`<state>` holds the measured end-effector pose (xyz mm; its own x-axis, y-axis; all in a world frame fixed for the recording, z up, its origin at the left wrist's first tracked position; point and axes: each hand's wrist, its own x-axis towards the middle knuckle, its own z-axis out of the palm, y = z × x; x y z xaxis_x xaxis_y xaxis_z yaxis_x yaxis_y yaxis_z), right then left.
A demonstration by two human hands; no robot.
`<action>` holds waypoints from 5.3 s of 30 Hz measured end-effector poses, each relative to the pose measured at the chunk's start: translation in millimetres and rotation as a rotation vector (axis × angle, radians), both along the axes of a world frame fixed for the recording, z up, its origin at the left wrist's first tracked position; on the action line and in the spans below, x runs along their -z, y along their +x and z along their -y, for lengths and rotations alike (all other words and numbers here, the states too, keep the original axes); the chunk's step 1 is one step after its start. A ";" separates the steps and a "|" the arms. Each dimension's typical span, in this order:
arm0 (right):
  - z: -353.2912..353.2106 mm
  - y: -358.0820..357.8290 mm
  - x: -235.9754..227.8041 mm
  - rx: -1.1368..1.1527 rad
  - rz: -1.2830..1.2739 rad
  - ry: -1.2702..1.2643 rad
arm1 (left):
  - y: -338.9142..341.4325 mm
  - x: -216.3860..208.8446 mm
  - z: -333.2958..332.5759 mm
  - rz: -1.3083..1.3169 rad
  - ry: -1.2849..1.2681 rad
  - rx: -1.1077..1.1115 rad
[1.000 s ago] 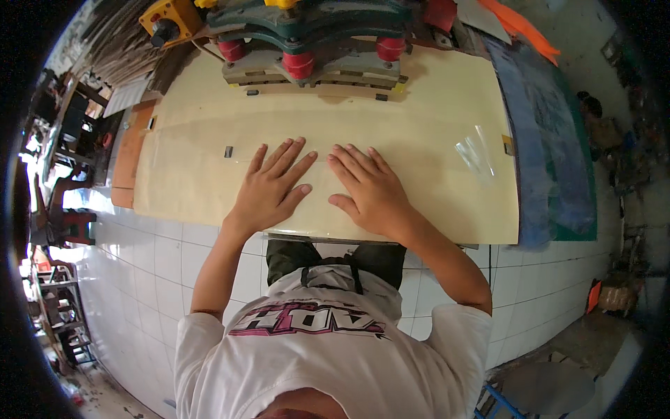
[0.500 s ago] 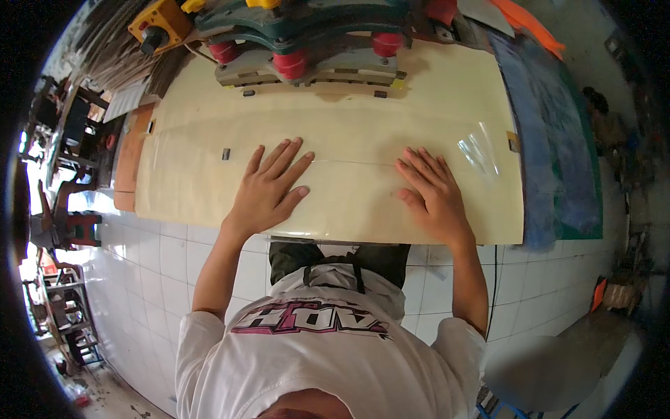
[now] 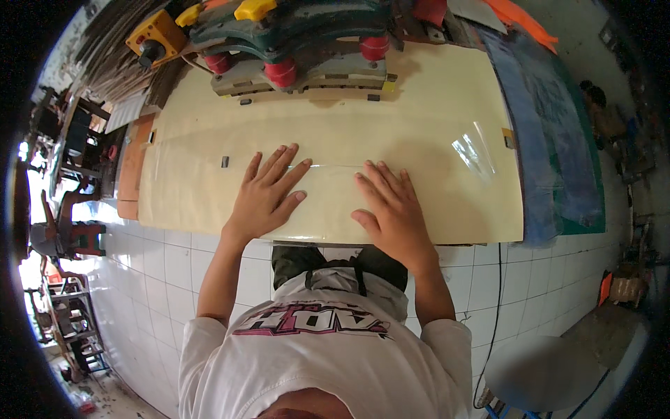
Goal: The person aligns a transparent plastic sheet on a workbench and lowers the head of a manual press machine to process the material.
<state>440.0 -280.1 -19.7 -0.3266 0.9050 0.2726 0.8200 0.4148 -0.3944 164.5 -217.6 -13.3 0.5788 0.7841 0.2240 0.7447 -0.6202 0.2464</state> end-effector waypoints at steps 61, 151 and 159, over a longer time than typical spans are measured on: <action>-8.2 -29.9 7.3 0.031 0.057 0.044 | -46.9 10.8 42.3 0.470 0.076 -0.347; -183.5 103.3 4.2 0.017 -0.047 -0.075 | -144.0 26.5 -219.5 0.200 0.237 -0.479; -179.6 105.9 2.1 0.070 -0.074 -0.156 | -132.4 14.2 -210.2 0.203 0.140 -0.487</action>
